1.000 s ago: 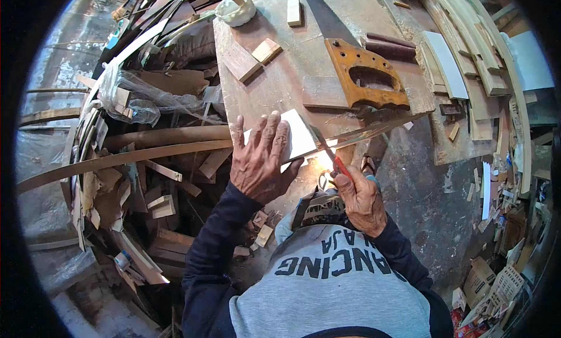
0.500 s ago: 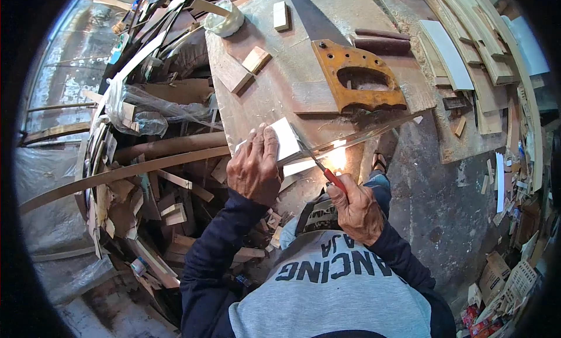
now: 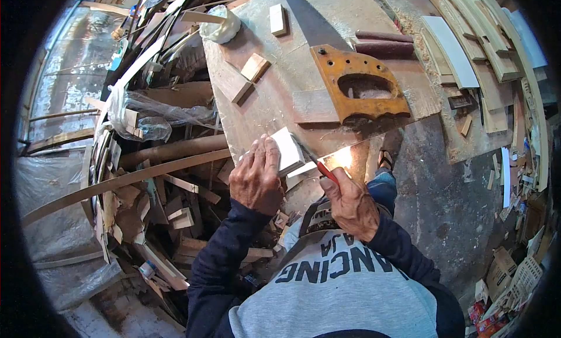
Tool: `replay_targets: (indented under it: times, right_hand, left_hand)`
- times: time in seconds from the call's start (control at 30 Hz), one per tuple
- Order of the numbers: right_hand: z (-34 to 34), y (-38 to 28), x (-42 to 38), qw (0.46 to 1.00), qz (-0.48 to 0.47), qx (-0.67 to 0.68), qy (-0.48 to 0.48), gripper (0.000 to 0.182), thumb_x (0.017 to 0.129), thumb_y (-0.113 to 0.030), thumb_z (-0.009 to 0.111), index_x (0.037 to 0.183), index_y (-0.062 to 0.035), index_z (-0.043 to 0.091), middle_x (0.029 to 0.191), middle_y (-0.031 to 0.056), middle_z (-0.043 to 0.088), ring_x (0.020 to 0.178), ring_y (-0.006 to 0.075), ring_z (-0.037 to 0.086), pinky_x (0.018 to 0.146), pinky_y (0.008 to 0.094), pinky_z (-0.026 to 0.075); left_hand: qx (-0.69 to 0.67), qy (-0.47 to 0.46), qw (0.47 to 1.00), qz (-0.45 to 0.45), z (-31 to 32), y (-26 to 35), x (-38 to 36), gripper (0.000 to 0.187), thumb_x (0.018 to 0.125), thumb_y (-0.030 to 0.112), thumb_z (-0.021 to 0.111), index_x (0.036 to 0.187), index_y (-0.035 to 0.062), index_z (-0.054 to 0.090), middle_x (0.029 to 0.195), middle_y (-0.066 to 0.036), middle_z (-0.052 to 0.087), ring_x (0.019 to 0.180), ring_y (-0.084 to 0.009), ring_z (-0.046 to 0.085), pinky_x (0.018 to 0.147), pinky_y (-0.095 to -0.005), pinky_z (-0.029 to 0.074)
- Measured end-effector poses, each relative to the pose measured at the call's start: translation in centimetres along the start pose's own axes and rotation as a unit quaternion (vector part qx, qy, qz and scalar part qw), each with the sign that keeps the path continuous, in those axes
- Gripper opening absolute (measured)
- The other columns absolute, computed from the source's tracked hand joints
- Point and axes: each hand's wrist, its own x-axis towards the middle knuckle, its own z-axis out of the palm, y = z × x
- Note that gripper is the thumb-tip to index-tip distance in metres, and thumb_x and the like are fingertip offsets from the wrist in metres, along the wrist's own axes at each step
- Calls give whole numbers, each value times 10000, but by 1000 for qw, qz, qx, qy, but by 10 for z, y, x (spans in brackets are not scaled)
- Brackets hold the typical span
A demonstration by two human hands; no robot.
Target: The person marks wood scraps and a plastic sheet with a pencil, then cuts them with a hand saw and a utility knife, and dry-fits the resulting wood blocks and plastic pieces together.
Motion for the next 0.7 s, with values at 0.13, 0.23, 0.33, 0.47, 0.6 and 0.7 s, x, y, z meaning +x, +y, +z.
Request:
replay_targets:
  times: [0.13, 0.23, 0.33, 0.47, 0.6, 0.7]
  right_hand:
    - [-10, -5, -1, 997, 64, 32, -16, 386, 1027, -368, 451, 925, -1, 516, 590, 187, 511, 547, 352, 573, 536, 424, 423]
    - [-13, 2, 1, 997, 52, 56, -5, 388, 1023, -373, 460, 921, -4, 520, 568, 154, 481, 519, 313, 535, 535, 404, 417]
    - [-20, -3, 1, 994, 31, 101, -13, 394, 1012, -382, 469, 980, 6, 529, 619, 145, 488, 565, 249, 510, 575, 361, 423]
    - [-32, -17, -3, 976, 78, 199, -43, 343, 990, -327, 464, 1030, 5, 540, 676, 66, 497, 631, 160, 493, 613, 322, 420]
    - [-34, -18, -3, 977, 40, 207, -43, 303, 968, -305, 472, 995, -12, 544, 678, 12, 477, 622, 99, 451, 605, 275, 399]
    - [-40, -38, 4, 993, -17, 112, -40, 210, 951, -227, 523, 966, -18, 542, 668, 12, 468, 604, 83, 429, 570, 259, 387]
  left_hand:
    - [-14, -41, 999, -15, -7, 4, 6, 450, 779, 65, 576, 1197, -99, 551, 1211, -291, 607, 1104, -414, 624, 921, -463, 519]
    - [2, -4, 1000, -6, -4, 1, 7, 536, 689, 43, 620, 1211, -64, 558, 1151, -251, 641, 1006, -392, 661, 843, -425, 553]
    - [-46, -57, 997, -35, -7, -1, 8, 596, 670, 44, 626, 1251, -49, 529, 1184, -241, 610, 1054, -391, 617, 913, -445, 508]
    - [-116, -65, 989, -60, -9, -5, 6, 757, 613, 35, 632, 1344, -27, 446, 1304, -241, 498, 1204, -418, 470, 1042, -508, 379]
    - [-178, 36, 980, -78, -22, -4, 3, 766, 660, 69, 655, 1377, -37, 406, 1275, -232, 479, 1165, -400, 459, 1001, -500, 360]
    - [-232, 116, 966, -25, -32, -3, 3, 801, 625, 73, 676, 1362, -64, 392, 1255, -243, 467, 1165, -422, 447, 1014, -504, 351]
